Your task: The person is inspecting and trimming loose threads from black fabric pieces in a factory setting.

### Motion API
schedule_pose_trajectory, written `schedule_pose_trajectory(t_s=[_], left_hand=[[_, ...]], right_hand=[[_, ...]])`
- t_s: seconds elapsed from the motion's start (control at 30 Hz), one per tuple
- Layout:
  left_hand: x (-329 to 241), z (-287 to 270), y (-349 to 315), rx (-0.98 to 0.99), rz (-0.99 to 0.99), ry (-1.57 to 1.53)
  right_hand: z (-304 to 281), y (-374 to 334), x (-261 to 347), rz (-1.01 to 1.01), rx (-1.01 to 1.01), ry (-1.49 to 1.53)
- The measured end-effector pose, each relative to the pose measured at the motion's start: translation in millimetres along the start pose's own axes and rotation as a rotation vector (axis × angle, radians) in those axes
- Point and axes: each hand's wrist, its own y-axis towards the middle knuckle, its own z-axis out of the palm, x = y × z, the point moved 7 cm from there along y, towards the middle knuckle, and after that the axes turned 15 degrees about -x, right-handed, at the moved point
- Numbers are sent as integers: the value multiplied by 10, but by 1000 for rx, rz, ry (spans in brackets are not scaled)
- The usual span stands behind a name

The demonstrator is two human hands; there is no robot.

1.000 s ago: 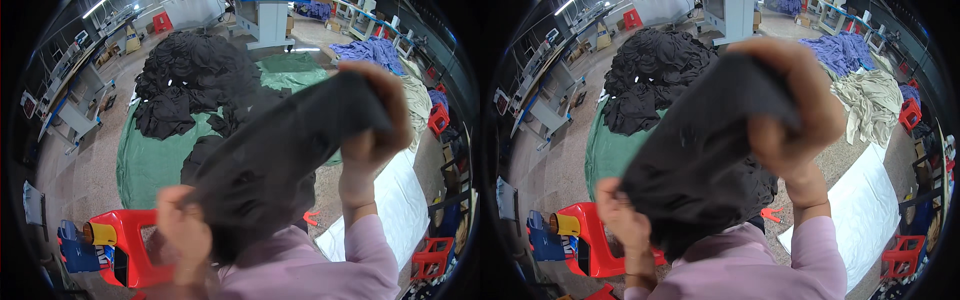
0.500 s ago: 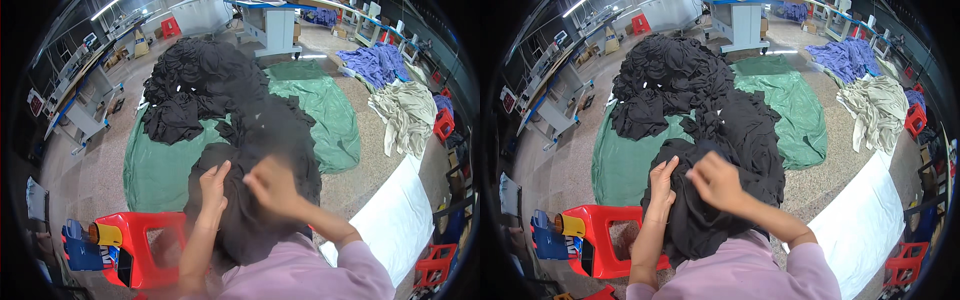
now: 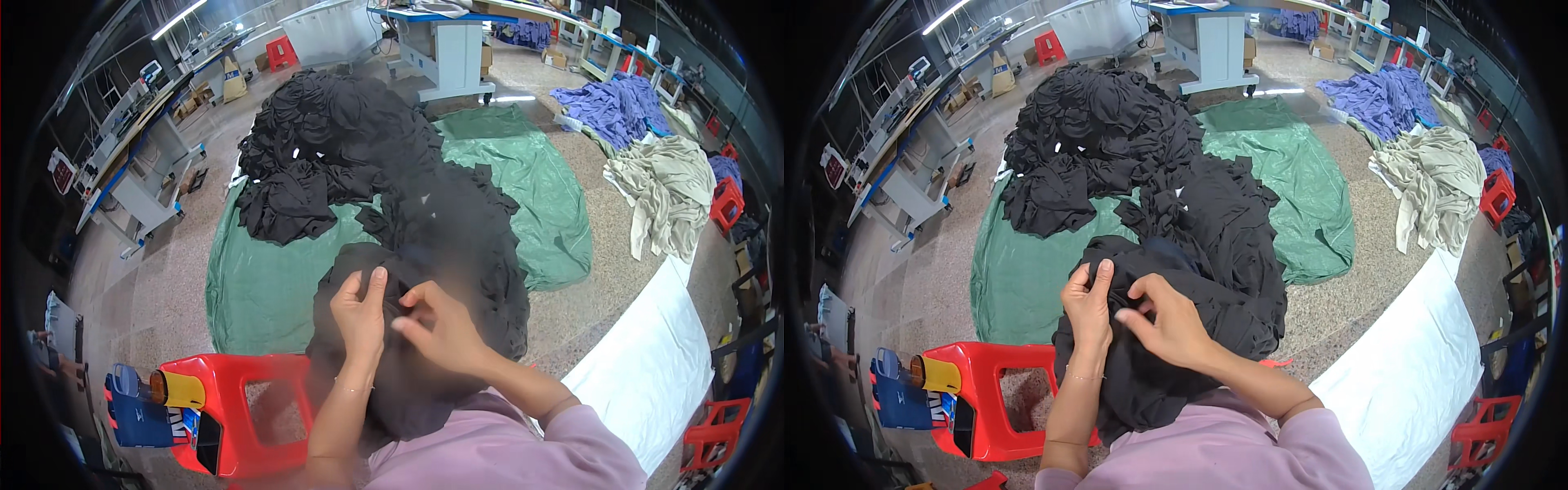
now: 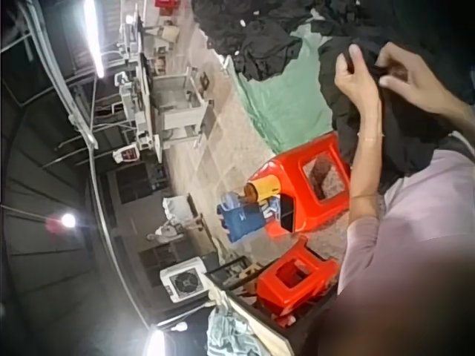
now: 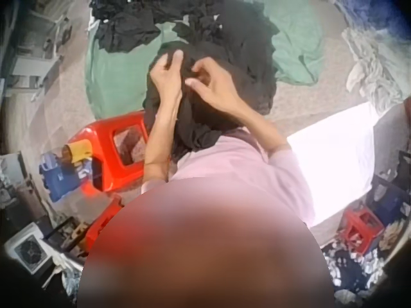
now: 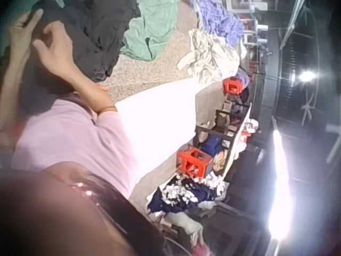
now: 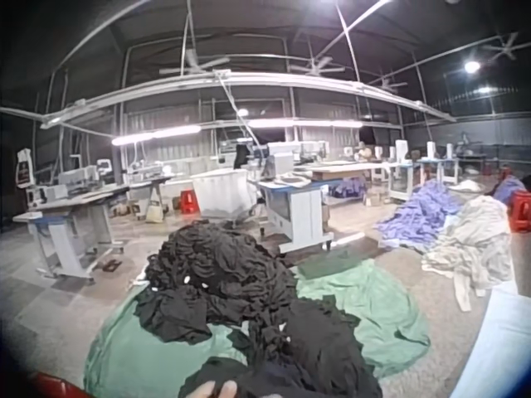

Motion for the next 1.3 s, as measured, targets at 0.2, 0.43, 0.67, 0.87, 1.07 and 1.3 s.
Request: schedule_pose_trajectory(t_s=[0.2,0.43,0.67,0.87,1.07,1.3], left_hand=[[102,-50,-39,7,-24,4],[-151,-58,-227,116,236,466],[-13,-225,-246,91,108,325],[68,-228,-254,212,-149,102],[94,-222,-312,306,-346,73],[127,-307,-431,221,25,256]], right_hand=[[-13,-70,105,-340,-96,-316],[-90,38,169,-97,300,-50],[-22,-20,218,-370,308,-229],[-77,94,183,-290,83,-107],[-69,-49,270,-513,-89,-219],[-62,-74,129,-464,-52,-170]])
